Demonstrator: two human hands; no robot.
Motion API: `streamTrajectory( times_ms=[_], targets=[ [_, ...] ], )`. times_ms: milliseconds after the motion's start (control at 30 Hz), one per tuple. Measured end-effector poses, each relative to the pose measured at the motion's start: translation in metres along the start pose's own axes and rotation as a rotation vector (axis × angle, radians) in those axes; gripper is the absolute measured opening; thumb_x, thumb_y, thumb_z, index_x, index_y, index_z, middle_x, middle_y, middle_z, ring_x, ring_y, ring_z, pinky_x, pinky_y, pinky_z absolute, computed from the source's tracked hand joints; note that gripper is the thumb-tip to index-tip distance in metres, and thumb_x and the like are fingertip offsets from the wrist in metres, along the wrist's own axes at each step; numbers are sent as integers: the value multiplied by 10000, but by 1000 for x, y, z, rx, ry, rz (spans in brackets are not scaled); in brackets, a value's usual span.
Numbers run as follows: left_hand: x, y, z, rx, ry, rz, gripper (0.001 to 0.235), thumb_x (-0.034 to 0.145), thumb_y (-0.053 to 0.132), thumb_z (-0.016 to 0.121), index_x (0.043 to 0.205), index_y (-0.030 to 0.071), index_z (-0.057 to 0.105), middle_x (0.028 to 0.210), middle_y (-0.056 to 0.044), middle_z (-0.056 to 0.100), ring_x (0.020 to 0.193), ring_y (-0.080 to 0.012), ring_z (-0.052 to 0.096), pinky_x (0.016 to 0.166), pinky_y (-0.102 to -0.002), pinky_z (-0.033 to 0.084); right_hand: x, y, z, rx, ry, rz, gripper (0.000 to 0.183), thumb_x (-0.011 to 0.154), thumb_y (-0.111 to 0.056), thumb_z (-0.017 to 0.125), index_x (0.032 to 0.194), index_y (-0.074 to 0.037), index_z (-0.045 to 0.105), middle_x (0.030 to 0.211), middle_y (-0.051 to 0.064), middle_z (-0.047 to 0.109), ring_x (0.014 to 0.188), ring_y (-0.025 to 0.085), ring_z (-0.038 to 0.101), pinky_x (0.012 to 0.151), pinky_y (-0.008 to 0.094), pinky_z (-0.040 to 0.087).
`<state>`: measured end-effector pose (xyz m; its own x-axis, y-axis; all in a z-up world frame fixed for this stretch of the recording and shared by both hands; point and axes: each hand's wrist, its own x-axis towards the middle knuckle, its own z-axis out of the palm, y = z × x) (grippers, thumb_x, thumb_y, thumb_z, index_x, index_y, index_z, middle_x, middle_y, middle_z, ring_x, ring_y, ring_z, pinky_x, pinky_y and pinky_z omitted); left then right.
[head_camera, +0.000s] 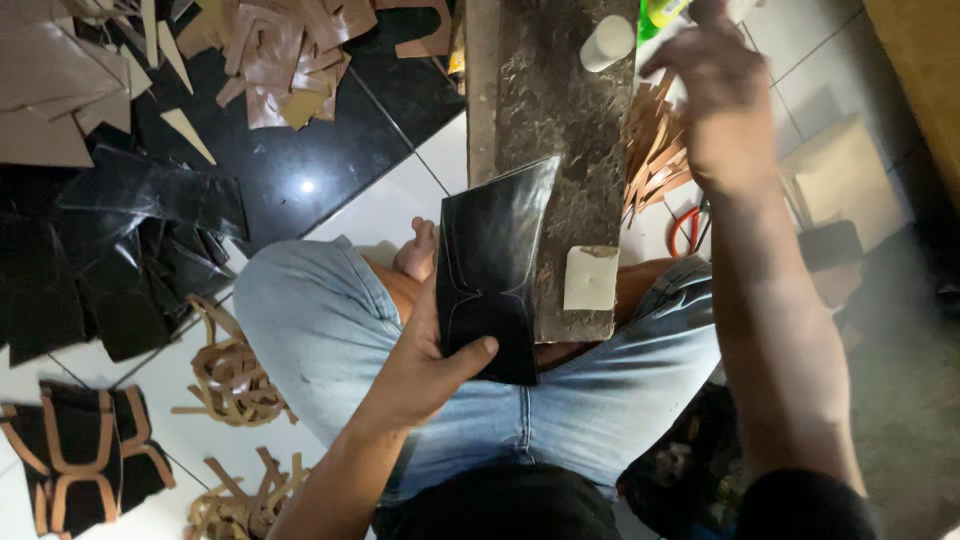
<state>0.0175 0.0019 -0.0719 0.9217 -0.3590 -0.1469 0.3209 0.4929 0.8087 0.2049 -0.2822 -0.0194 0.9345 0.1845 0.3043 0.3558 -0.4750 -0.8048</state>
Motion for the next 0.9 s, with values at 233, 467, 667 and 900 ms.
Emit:
streamTrajectory(
  times_ms=[233, 467, 667, 900],
  targets=[
    [-10, -1, 5, -91, -4, -83, 905, 898, -95, 653, 1669, 36, 199, 1503, -62, 486, 1335, -127, 492, 1126, -299, 409, -61, -48, 5, 198, -102, -136, 313, 1091, -263, 536, 1036, -9, 711, 1679, 145, 145, 1556, 292, 319, 1301, 448, 353],
    [-16, 2, 14, -43, -37, -133, 887, 896, -82, 656, 1642, 58, 195, 1485, -62, 501, 1307, -136, 517, 1093, -323, 450, -88, -51, 7, 151, -109, -86, 293, 1087, -244, 584, 1231, -81, 780, 1728, 85, -18, 1572, 287, 260, 1304, 467, 311],
    [-21, 1, 16, 7, -130, 33, 833, 934, -98, 647, 1649, 33, 241, 1517, -75, 499, 1387, -137, 495, 1181, -328, 421, -96, -51, 4, 97, -114, -83, 312, 1055, -263, 572, 1217, -109, 791, 1725, 112, -9, 1568, 289, 283, 1268, 449, 320],
    [-23, 2, 17, -10, -128, -9, 831, 931, -92, 664, 1643, 39, 257, 1466, -81, 530, 1336, -147, 521, 1141, -347, 449, -105, -47, 4, -43, -108, -189, 350, 1034, -328, 568, 1144, -127, 832, 1757, 99, 19, 1647, 273, 26, 1307, 461, 194]
  ],
)
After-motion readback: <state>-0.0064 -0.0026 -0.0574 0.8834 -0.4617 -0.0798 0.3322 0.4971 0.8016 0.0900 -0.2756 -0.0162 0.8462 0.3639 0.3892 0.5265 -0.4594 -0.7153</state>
